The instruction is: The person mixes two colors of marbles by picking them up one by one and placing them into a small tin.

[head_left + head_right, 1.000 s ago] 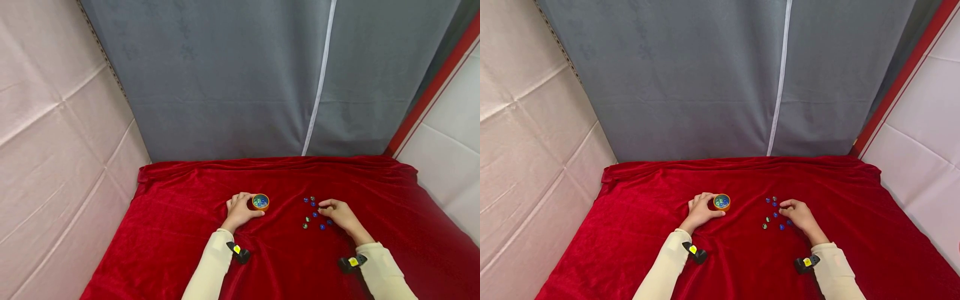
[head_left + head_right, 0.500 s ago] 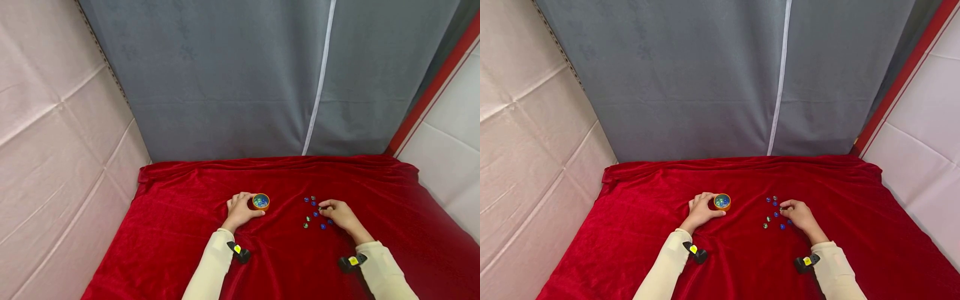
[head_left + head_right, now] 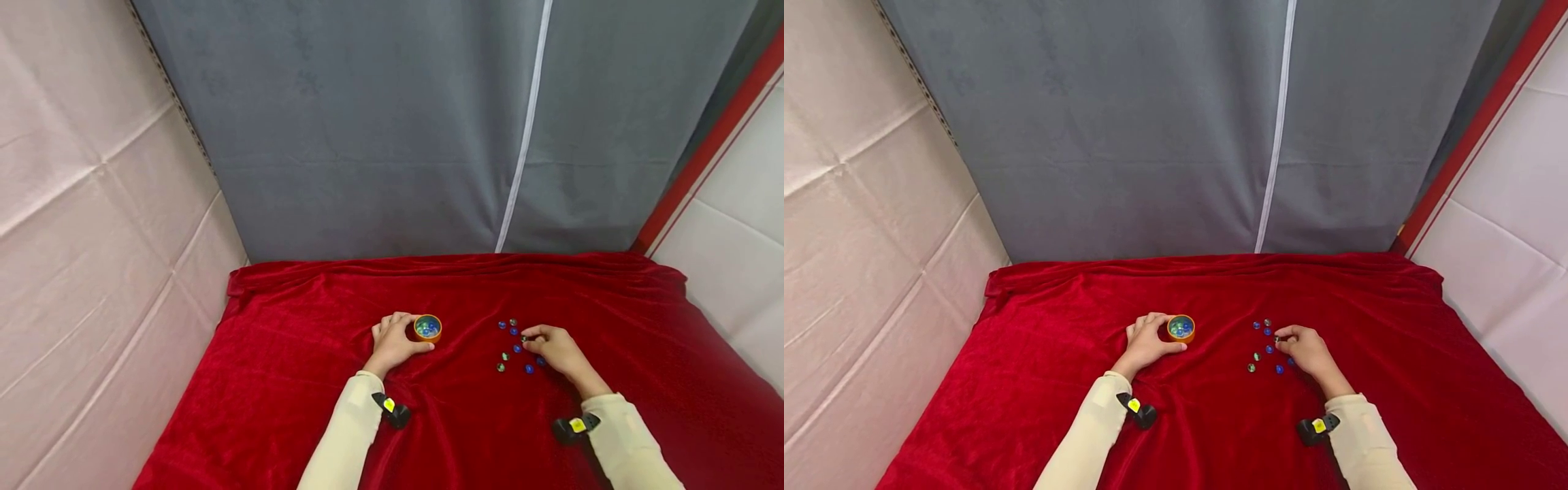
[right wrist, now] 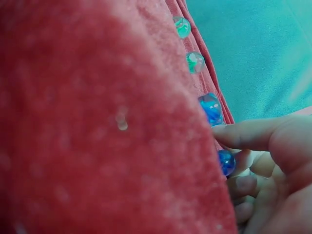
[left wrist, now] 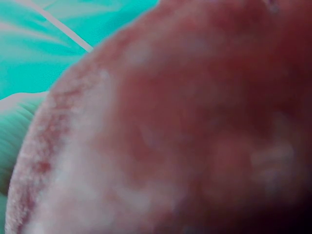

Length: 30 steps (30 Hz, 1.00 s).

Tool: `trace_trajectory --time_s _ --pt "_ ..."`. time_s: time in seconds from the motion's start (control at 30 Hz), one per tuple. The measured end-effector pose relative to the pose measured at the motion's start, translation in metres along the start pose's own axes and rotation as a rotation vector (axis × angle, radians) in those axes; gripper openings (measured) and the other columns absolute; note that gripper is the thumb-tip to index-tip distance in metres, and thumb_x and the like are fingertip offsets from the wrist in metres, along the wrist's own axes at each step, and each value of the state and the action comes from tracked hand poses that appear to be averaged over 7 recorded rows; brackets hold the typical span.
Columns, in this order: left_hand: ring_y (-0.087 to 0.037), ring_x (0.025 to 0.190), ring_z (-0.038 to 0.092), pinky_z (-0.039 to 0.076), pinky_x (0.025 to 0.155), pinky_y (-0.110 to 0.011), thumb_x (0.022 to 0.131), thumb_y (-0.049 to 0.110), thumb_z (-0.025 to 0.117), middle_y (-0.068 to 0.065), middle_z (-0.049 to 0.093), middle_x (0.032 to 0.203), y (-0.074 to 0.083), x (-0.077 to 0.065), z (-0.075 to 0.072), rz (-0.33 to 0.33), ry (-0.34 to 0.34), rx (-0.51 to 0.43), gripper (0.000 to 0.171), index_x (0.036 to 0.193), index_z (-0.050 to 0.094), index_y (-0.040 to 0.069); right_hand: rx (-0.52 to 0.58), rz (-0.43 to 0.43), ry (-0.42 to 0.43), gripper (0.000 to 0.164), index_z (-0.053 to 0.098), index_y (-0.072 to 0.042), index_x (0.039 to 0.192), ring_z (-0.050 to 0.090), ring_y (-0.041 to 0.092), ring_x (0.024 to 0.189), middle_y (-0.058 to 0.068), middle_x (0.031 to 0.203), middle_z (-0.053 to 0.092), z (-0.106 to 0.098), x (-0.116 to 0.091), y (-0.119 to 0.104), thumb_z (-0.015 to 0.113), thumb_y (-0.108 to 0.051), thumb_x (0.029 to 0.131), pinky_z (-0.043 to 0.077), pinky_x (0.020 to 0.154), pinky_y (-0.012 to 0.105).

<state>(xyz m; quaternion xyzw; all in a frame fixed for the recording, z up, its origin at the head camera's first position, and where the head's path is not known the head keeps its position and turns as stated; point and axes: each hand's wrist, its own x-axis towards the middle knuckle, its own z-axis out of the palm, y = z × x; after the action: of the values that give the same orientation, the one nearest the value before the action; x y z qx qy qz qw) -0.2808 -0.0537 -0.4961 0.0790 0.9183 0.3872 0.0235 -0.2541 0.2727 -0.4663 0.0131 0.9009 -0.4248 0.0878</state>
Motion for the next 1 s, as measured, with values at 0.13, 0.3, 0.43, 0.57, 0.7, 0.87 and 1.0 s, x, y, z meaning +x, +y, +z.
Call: trace_trajectory --time_s 0.13,0.3,0.43,0.57,0.7,0.87,1.0 --pt "-0.024 0.117 0.040 0.020 0.098 -0.047 0.069 0.045 0.084 -0.001 0.055 0.122 0.000 0.000 0.000 0.002 0.002 -0.007 0.066 0.125 0.062 0.019 0.027 0.012 -0.003 0.031 0.060 0.009 0.117 0.047 0.012 0.067 -0.001 0.070 0.052 -0.001 -0.003 -0.002 0.059 -0.009 0.091 0.042 0.060 0.026" --pt "-0.024 0.117 0.040 0.020 0.098 -0.047 0.069 0.045 0.084 -0.001 0.055 0.122 0.000 -0.001 -0.001 0.001 0.000 -0.007 0.066 0.125 0.062 0.019 0.065 0.024 -0.009 0.035 0.059 0.008 0.121 0.049 0.012 0.067 -0.001 0.073 0.054 -0.002 -0.005 -0.006 0.060 -0.013 0.092 0.043 0.060 0.026" --pt "-0.024 0.117 0.040 0.020 0.098 -0.047 0.069 0.045 0.084 -0.001 0.055 0.122 0.001 -0.001 -0.001 0.000 -0.001 -0.008 0.065 0.125 0.062 0.019 0.086 0.020 -0.004 0.036 0.060 0.008 0.120 0.049 0.011 0.066 -0.002 0.073 0.056 -0.002 -0.004 -0.011 0.062 -0.014 0.092 0.043 0.060 0.026" --pt "-0.024 0.118 0.040 0.020 0.098 -0.047 0.069 0.045 0.083 0.000 0.055 0.121 0.001 -0.001 -0.002 -0.002 -0.003 -0.013 0.065 0.125 0.062 0.019 0.088 -0.006 0.003 0.036 0.061 0.007 0.119 0.047 0.010 0.067 -0.003 0.072 0.055 -0.002 -0.003 -0.021 0.063 -0.015 0.091 0.041 0.060 0.025" --pt "-0.024 0.118 0.040 0.020 0.098 -0.047 0.069 0.045 0.084 -0.001 0.055 0.121 0.002 -0.001 -0.003 -0.003 -0.003 -0.016 0.065 0.125 0.062 0.019 0.099 -0.036 0.000 0.036 0.061 0.006 0.119 0.041 0.009 0.064 -0.003 0.069 0.050 -0.002 -0.002 -0.035 0.063 -0.016 0.091 0.037 0.058 0.025" --pt "-0.024 0.118 0.040 0.020 0.098 -0.047 0.069 0.045 0.084 -0.001 0.055 0.122 0.003 -0.001 -0.003 -0.003 -0.004 -0.011 0.065 0.125 0.062 0.019 0.132 -0.068 -0.025 0.035 0.060 0.006 0.120 0.036 0.009 0.058 -0.003 0.065 0.043 0.004 0.002 -0.052 0.062 -0.015 0.091 0.034 0.053 0.026" --pt "-0.024 0.117 0.040 0.021 0.098 -0.047 0.070 0.045 0.083 0.000 0.055 0.122 0.003 -0.001 -0.003 -0.003 -0.007 -0.005 0.065 0.125 0.062 0.019 0.151 -0.101 -0.033 0.034 0.061 0.006 0.118 0.035 0.007 0.055 -0.004 0.063 0.043 0.012 0.006 -0.065 0.064 -0.013 0.091 0.034 0.051 0.024"
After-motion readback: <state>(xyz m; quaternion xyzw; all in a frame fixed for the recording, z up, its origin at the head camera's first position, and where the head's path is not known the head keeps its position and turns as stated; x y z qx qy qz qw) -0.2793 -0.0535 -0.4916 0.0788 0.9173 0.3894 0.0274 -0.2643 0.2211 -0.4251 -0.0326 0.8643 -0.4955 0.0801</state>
